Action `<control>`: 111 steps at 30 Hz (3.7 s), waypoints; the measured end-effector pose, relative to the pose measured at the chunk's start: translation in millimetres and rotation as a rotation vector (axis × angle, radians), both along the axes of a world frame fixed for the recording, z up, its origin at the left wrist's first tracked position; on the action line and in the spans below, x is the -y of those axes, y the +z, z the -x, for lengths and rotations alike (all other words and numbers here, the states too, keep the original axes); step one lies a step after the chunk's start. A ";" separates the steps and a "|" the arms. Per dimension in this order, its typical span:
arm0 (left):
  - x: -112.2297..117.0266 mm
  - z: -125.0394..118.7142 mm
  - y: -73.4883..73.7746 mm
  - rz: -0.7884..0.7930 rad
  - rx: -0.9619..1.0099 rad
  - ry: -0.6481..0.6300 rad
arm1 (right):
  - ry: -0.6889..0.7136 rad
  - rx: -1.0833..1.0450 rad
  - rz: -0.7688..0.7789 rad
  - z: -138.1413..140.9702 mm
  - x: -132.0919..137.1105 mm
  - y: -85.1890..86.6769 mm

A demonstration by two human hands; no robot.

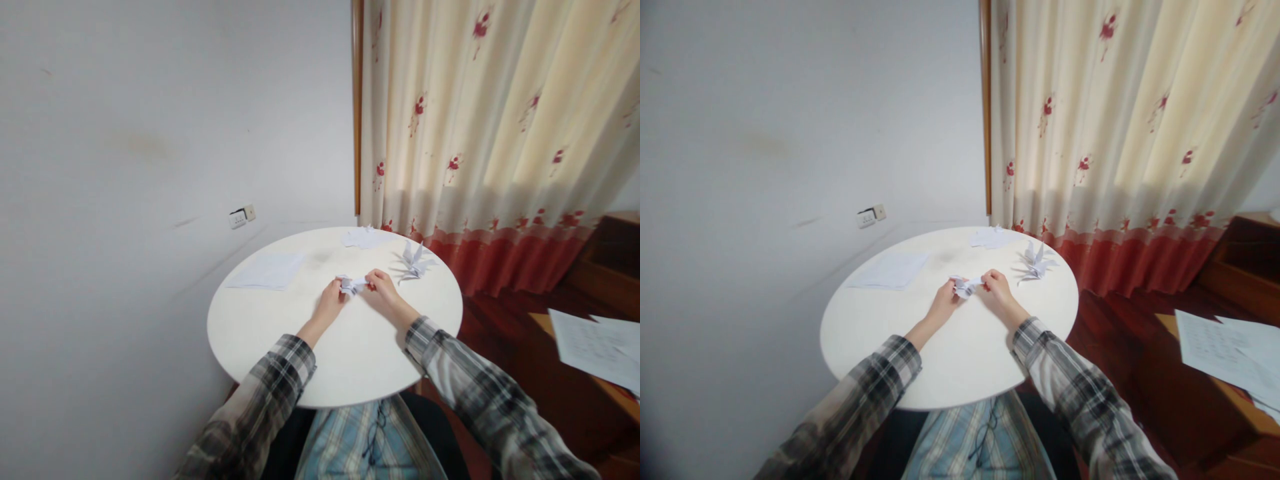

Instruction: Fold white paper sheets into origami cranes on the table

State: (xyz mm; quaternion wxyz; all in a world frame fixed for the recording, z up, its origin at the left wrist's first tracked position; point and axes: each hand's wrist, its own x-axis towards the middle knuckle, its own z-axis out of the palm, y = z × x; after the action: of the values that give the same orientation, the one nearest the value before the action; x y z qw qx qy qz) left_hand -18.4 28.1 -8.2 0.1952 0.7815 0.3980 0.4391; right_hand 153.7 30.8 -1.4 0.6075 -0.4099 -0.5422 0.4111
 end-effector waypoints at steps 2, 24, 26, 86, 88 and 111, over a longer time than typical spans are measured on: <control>-0.2 0.2 -0.4 -0.023 -0.034 0.002 | 0.000 -0.006 -0.005 0.2 0.5 0.5; -6.0 2.0 -5.3 0.019 -0.051 0.006 | 0.109 -0.131 0.022 3.0 5.3 5.2; -4.6 1.9 -4.0 0.019 -0.075 0.016 | 0.109 -0.124 0.010 3.1 5.5 4.8; -10.1 2.2 -5.6 0.056 0.035 0.124 | 0.128 0.031 -0.046 9.9 8.6 5.8; -10.5 2.2 -6.3 0.057 0.036 0.098 | 0.145 0.041 -0.044 10.8 9.4 5.0; -13.3 -3.2 -7.8 0.340 0.489 -0.148 | 0.038 0.099 -0.098 4.8 1.2 -2.2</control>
State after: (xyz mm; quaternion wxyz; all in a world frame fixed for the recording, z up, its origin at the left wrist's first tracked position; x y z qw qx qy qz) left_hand -15.2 41.4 -16.0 0.4447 0.6356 0.3491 0.5257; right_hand 149.0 29.7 -3.7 0.5913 -0.3891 -0.5988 0.3746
